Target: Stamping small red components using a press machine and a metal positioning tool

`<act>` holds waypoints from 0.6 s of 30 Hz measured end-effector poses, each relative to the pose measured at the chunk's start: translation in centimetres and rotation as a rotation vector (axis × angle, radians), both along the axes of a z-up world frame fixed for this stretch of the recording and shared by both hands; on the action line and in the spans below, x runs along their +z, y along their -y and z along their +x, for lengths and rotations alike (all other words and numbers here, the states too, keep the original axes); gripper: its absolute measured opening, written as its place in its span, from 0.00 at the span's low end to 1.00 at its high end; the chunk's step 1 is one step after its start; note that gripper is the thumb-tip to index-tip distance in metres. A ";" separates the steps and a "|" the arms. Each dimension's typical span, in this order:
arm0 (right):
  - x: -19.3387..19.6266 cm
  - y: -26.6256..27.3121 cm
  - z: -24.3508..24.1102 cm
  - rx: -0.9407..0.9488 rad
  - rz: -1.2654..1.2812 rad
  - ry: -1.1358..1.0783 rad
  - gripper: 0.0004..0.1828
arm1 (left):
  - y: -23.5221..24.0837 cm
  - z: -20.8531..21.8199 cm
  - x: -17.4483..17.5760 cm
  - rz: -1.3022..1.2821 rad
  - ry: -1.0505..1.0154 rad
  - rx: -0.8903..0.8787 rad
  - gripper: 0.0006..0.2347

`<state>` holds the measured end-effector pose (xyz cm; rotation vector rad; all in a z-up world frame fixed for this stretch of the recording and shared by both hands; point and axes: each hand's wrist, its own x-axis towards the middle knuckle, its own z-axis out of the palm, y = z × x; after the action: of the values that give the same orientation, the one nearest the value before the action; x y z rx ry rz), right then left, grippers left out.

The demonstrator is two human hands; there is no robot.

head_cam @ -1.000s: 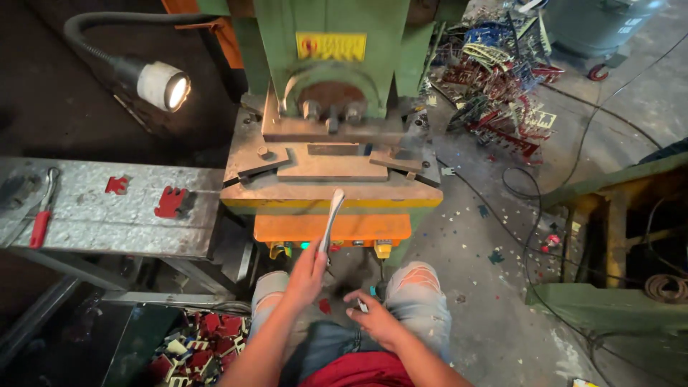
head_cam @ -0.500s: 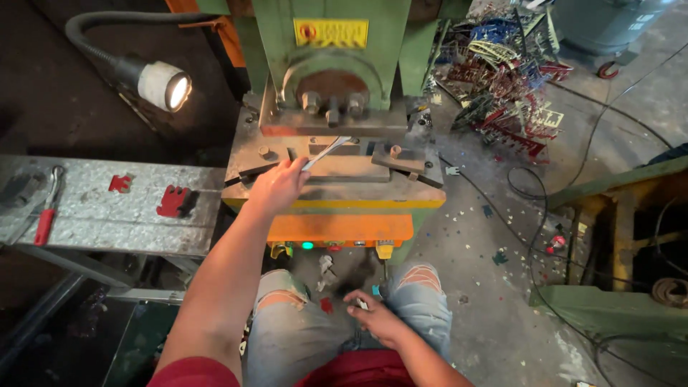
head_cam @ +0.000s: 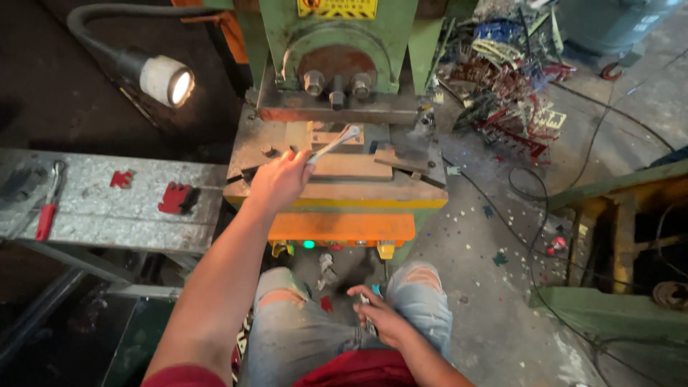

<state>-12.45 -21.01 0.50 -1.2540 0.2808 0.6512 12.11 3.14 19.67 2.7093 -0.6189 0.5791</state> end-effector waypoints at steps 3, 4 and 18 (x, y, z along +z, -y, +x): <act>-1.0 0.6 0.2 -0.031 0.206 0.032 0.27 | 0.2 -0.6 1.3 -0.065 0.047 -0.011 0.12; -1.0 0.7 -0.5 -0.029 0.202 0.022 0.27 | -0.3 -0.7 0.7 -0.068 0.037 -0.008 0.12; -1.8 3.0 0.5 -0.293 0.949 -0.081 0.33 | -3.6 3.0 1.6 -0.881 -0.981 0.262 0.12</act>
<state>-11.99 -24.00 -1.27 -0.2689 0.1770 0.4811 15.11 6.76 21.31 1.8596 0.2265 -0.3854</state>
